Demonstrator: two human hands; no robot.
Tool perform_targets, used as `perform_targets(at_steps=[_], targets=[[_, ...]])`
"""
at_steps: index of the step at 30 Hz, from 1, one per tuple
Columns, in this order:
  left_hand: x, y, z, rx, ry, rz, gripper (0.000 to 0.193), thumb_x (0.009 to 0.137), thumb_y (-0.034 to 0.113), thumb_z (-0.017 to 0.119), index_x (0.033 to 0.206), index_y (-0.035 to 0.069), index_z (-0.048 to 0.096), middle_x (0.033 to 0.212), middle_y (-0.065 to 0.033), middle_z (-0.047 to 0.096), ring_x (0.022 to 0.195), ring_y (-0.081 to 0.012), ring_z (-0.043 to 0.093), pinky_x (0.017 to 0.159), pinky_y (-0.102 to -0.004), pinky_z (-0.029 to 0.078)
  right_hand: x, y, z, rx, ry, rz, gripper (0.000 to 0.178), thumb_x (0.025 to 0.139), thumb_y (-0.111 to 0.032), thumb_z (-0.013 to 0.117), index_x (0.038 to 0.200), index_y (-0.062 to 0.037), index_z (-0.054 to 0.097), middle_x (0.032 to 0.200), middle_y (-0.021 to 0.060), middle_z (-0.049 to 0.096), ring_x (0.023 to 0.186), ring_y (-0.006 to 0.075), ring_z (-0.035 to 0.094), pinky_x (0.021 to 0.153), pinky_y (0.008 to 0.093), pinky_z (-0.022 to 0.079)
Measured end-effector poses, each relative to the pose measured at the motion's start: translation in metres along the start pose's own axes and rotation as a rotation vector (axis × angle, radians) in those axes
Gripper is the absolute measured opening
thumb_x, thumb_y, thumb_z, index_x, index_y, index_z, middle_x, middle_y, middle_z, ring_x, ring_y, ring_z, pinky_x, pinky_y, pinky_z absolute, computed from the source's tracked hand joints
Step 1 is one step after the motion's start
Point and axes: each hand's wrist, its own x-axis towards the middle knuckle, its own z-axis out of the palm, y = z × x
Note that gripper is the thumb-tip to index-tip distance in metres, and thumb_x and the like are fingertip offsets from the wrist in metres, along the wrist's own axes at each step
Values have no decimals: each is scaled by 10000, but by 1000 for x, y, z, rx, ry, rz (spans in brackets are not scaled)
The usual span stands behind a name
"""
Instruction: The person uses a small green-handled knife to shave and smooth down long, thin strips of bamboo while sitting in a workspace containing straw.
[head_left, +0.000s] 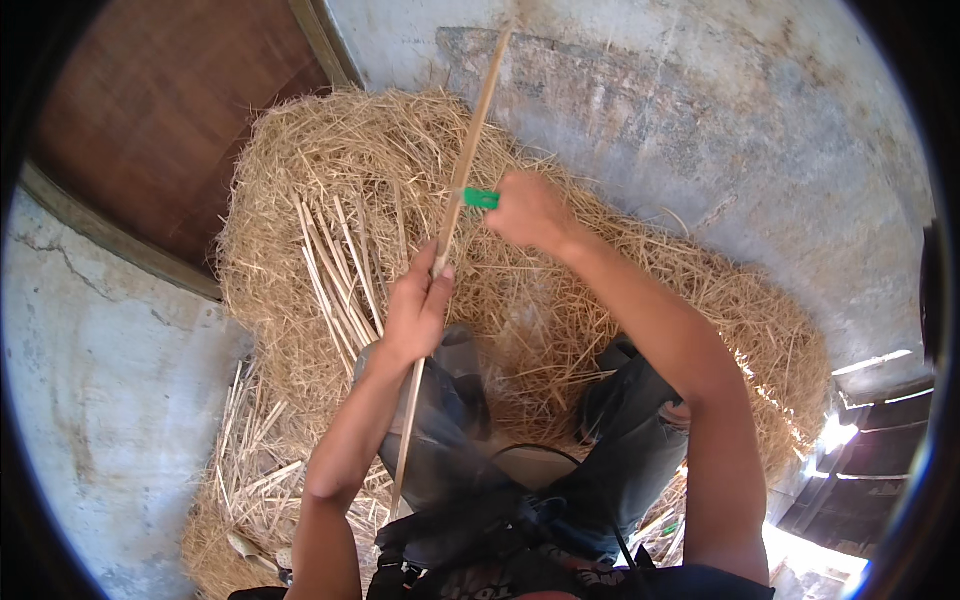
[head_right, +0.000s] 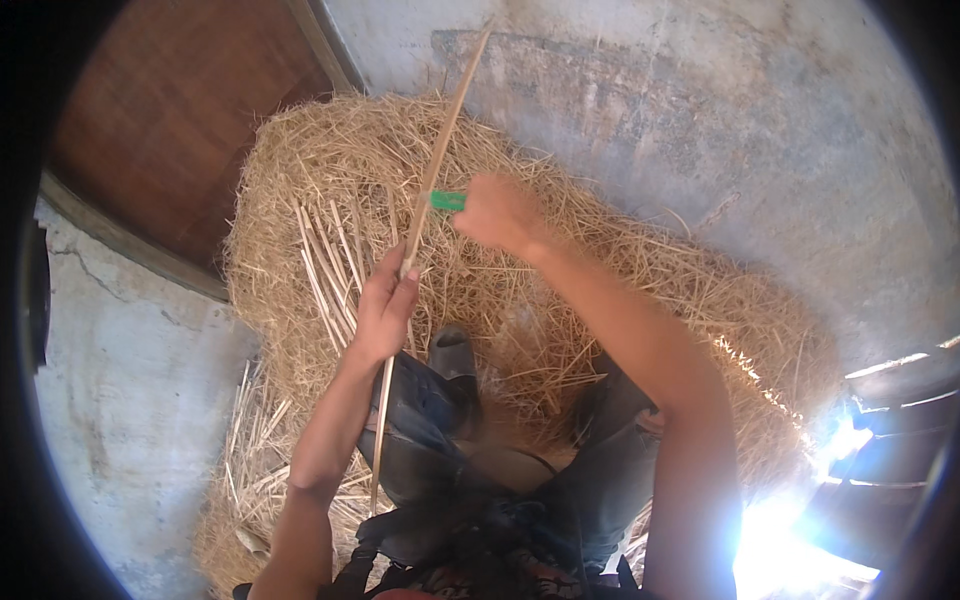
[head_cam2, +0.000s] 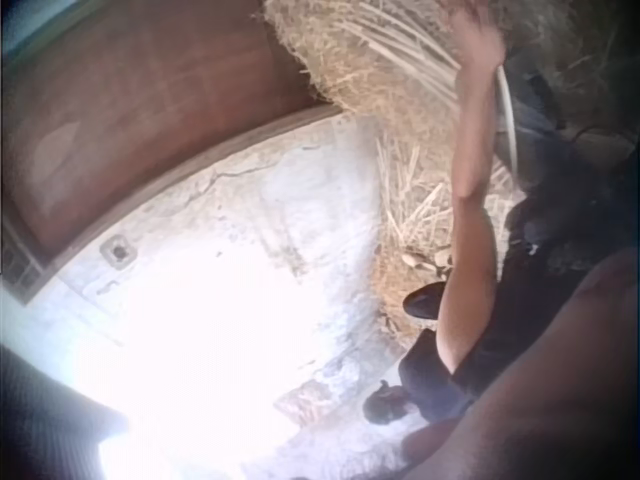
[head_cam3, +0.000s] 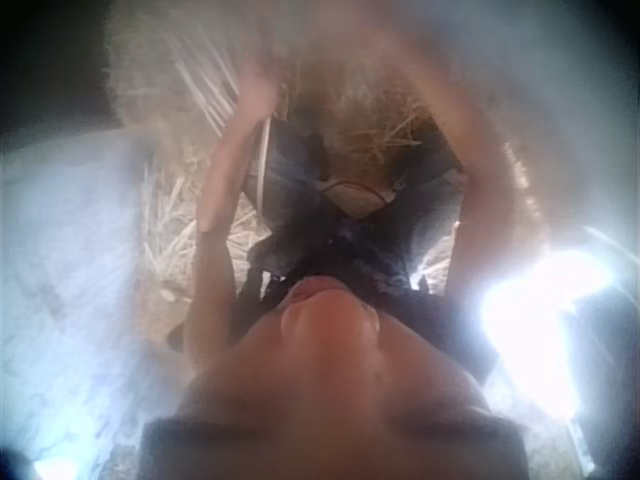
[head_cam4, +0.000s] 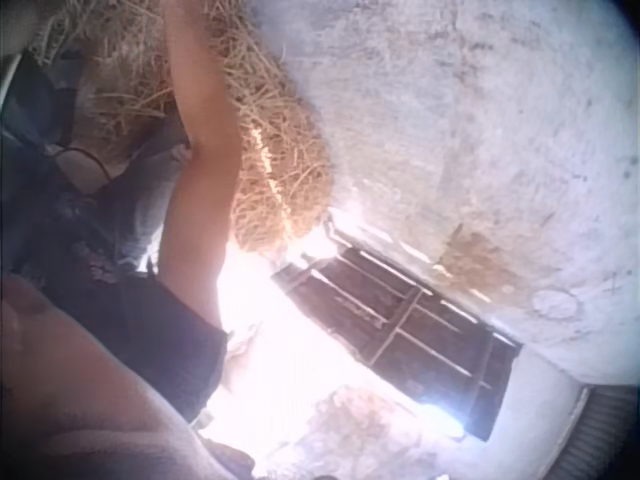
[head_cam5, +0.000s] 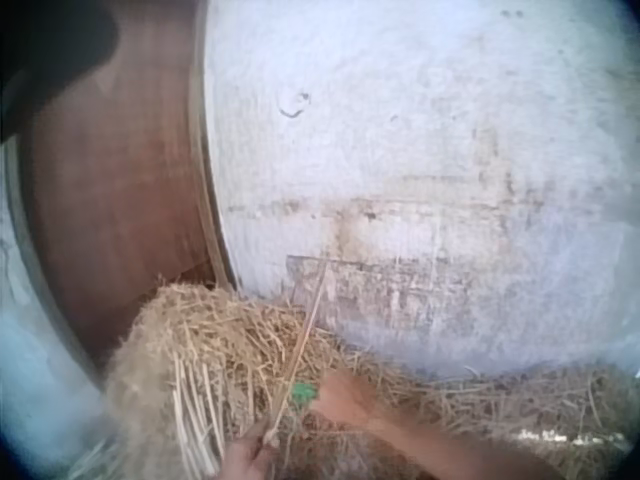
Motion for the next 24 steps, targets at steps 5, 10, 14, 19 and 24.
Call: perform_targets(at_steps=[5, 10, 14, 19, 24], targets=[[-4, 13, 7, 57, -5, 51, 531, 1062, 213, 538, 1503, -66, 439, 669, -87, 565, 603, -173, 560, 593, -351, 453, 3, 14, -20, -37, -5, 127, 200, 679, -133, 636, 656, 59, 687, 562, 223, 598, 521, 375, 624, 531, 492, 500], [-7, 10, 4, 104, -57, 2, 560, 1059, 197, 544, 1533, -70, 412, 855, -61, 596, 800, -118, 547, 736, -292, 464, 9, 23, -27, -76, 75, 168, 230, 742, -184, 651, 721, 38, 711, 655, 185, 659, 599, 310, 669, 571, 459, 536], [-19, 14, 4, 98, -138, 33, 556, 1054, 213, 554, 1510, -81, 431, 970, -127, 672, 883, -172, 614, 837, -309, 496, 12, 49, -51, -14, 136, 292, 261, 794, -211, 652, 793, 35, 736, 724, 188, 701, 663, 319, 705, 636, 466, 566], [-46, -13, -1, 105, -208, 239, 505, 1025, 165, 594, 1477, -37, 493, 708, -108, 590, 634, -171, 595, 643, -323, 501, 5, 112, -102, 39, 408, 504, 301, 803, -202, 632, 841, 78, 734, 825, 283, 716, 771, 427, 721, 704, 490, 567], [-61, -15, -10, -58, -380, 139, 489, 1021, 111, 612, 1479, -24, 507, 700, -39, 560, 636, -101, 542, 609, -282, 466, -20, 161, -131, 8, 547, 596, 339, 775, -198, 575, 795, 117, 697, 854, 379, 671, 872, 527, 673, 805, 549, 529]])
